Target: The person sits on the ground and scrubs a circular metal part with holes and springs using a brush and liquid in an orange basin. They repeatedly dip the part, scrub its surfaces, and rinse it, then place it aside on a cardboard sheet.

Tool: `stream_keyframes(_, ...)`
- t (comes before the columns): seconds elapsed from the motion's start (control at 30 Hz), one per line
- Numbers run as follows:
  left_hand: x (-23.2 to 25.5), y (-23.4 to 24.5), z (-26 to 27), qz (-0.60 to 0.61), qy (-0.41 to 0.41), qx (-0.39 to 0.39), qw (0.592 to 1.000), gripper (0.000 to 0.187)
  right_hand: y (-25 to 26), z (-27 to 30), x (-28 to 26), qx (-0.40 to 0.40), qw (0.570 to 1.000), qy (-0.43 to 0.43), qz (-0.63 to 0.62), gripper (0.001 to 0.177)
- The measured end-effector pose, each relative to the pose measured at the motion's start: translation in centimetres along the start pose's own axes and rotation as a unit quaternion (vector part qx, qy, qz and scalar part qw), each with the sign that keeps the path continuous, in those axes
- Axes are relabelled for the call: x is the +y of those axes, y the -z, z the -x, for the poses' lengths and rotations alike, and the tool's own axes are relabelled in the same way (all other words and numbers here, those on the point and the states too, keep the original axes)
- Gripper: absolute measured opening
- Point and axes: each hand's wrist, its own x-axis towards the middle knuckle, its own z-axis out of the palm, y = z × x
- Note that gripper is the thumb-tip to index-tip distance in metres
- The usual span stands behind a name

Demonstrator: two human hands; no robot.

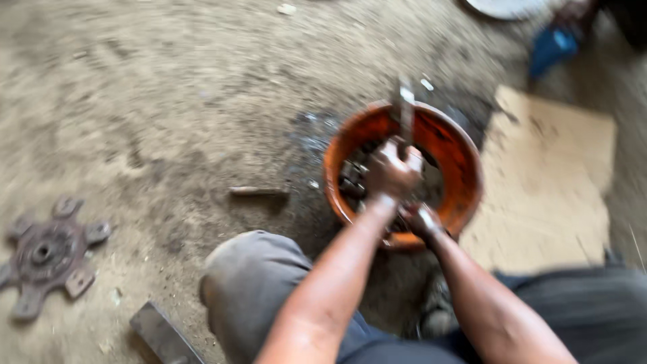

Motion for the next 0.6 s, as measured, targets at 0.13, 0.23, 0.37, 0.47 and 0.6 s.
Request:
stream_keyframes(0.13, -1.3, 0.0, 0.1, -0.007, 0.007, -0.011, 1.0, 0.039, -0.7, 0.2, -2.6, -0.023, 0.999, -0.038, 0.011, 0.033)
stream_keyframes(0.23, -3.9, -0.6, -0.8, -0.012, -0.062, 0.013, 0.998, 0.043, 0.2, 0.6, -3.8, -0.054, 0.996, -0.072, -0.027, 0.031)
stream_keyframes(0.37, -6.3, 0.2, -1.7, 0.006, -0.079, -0.01, 0.997, 0.035, 0.1, 0.9, -5.9, -0.006, 1.0, -0.014, -0.023, 0.032)
stream_keyframes(0.47, -6.3, 1.4, -3.3, -0.057, -0.132, -0.009, 0.99, 0.032, 1.4, 1.5, -8.3, -0.03, 0.997, -0.045, -0.059, 0.03)
stream_keyframes(0.6, -6.3, 2.5, -3.2, -0.03, -0.001, -0.085, 0.996, 0.025, 4.1, 2.8, -11.5, -0.018, 0.993, -0.053, -0.103, 0.032)
